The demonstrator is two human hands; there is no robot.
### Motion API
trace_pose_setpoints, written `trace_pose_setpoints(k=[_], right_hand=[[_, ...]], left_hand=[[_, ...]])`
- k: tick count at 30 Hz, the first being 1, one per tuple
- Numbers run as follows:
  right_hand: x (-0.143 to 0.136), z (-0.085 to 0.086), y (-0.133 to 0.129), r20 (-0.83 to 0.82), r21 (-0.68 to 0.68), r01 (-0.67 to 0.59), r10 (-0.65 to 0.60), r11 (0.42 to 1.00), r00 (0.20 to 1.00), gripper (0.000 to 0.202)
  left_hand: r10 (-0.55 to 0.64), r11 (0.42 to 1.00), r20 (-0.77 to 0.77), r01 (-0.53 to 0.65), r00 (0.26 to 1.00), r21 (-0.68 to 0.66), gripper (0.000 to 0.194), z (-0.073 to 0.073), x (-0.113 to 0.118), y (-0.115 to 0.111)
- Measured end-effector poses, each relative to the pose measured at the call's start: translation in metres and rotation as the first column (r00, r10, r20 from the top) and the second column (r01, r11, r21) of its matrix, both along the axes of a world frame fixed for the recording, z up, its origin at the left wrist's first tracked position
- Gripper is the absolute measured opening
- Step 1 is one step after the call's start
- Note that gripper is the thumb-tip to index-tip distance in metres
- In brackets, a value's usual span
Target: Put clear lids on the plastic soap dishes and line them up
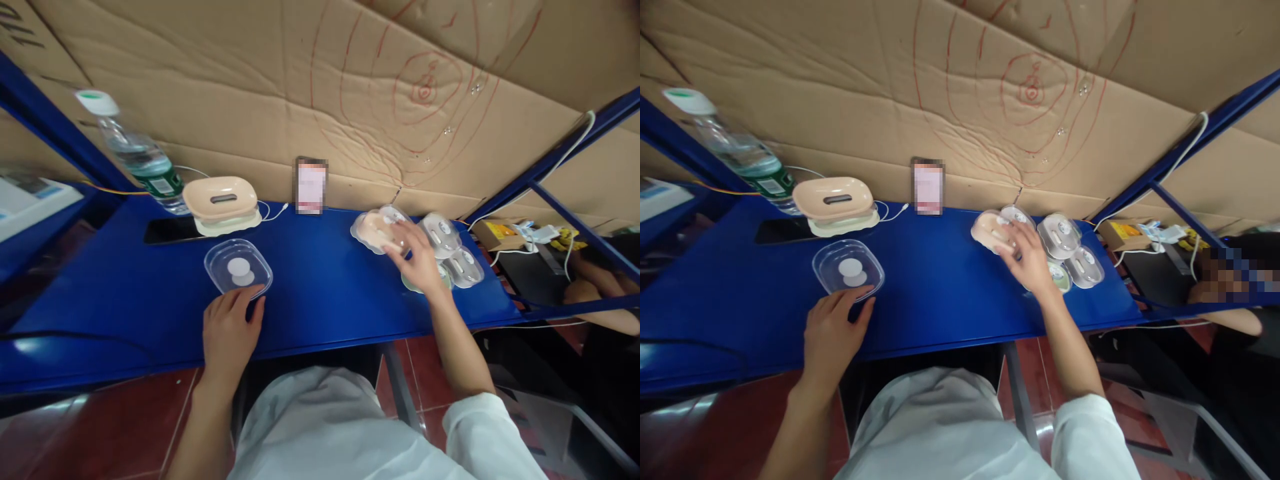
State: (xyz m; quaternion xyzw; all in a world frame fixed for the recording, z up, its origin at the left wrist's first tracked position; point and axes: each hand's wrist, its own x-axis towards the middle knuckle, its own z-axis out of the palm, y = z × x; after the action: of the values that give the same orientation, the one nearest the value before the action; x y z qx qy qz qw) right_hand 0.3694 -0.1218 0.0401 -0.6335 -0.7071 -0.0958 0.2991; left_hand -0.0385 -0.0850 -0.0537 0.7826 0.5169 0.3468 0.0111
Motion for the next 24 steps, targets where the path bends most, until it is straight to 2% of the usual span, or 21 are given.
trace_pose_setpoints(k=[3, 6, 9, 11, 13, 15, 17, 19, 20, 24], right_hand=[[0.029, 0.011, 0.034, 0.048, -0.009, 0.116, -0.116, 0.993, 0.992, 0.049], [0.042, 0.008, 0.055, 0.068, -0.111, 0.252, -0.245, 0.961, 0.967, 0.042], [0.028, 0.002, 0.055, 0.101, -0.119, 0.337, -0.326, 0.934, 0.940, 0.043], [0.005, -0.003, 0.047, 0.083, -0.070, 0.240, -0.234, 0.968, 0.969, 0.048], [-0.024, -0.008, 0.040, 0.054, -0.095, -0.002, 0.007, 0.996, 0.999, 0.057], [-0.052, -0.015, 0.036, 0.022, -0.186, -0.257, 0.265, 0.948, 0.964, 0.072], [-0.074, -0.024, 0.036, -0.010, -0.257, -0.397, 0.409, 0.881, 0.913, 0.086], [-0.087, -0.034, 0.039, -0.044, -0.283, -0.453, 0.460, 0.845, 0.887, 0.095], [-0.091, -0.039, 0.040, -0.060, -0.293, -0.469, 0.474, 0.833, 0.879, 0.100], [-0.097, -0.059, 0.041, -0.093, -0.308, -0.481, 0.477, 0.821, 0.874, 0.108]], left_hand=[[-0.076, 0.997, 0.130, 0.077, 0.989, 0.000, 0.025, 0.006, 0.001, -0.002], [-0.156, 0.980, 0.312, 0.187, 0.937, -0.074, 0.022, 0.018, 0.002, -0.007], [-0.180, 0.942, 0.458, 0.286, 0.871, -0.174, 0.020, 0.027, 0.004, -0.009], [-0.175, 0.899, 0.576, 0.367, 0.799, -0.237, 0.022, 0.030, 0.008, -0.005], [-0.127, 0.814, 0.741, 0.495, 0.660, -0.302, 0.030, 0.032, 0.014, 0.006], [-0.016, 0.664, 0.874, 0.659, 0.486, -0.354, 0.039, 0.036, 0.021, 0.021], [0.119, 0.494, 0.919, 0.780, 0.376, -0.384, 0.043, 0.040, 0.026, 0.039], [0.222, 0.360, 0.905, 0.832, 0.362, -0.421, 0.041, 0.044, 0.029, 0.059], [0.258, 0.317, 0.892, 0.840, 0.371, -0.440, 0.039, 0.045, 0.029, 0.068], [0.309, 0.207, 0.854, 0.846, 0.419, -0.491, 0.037, 0.047, 0.028, 0.097]])
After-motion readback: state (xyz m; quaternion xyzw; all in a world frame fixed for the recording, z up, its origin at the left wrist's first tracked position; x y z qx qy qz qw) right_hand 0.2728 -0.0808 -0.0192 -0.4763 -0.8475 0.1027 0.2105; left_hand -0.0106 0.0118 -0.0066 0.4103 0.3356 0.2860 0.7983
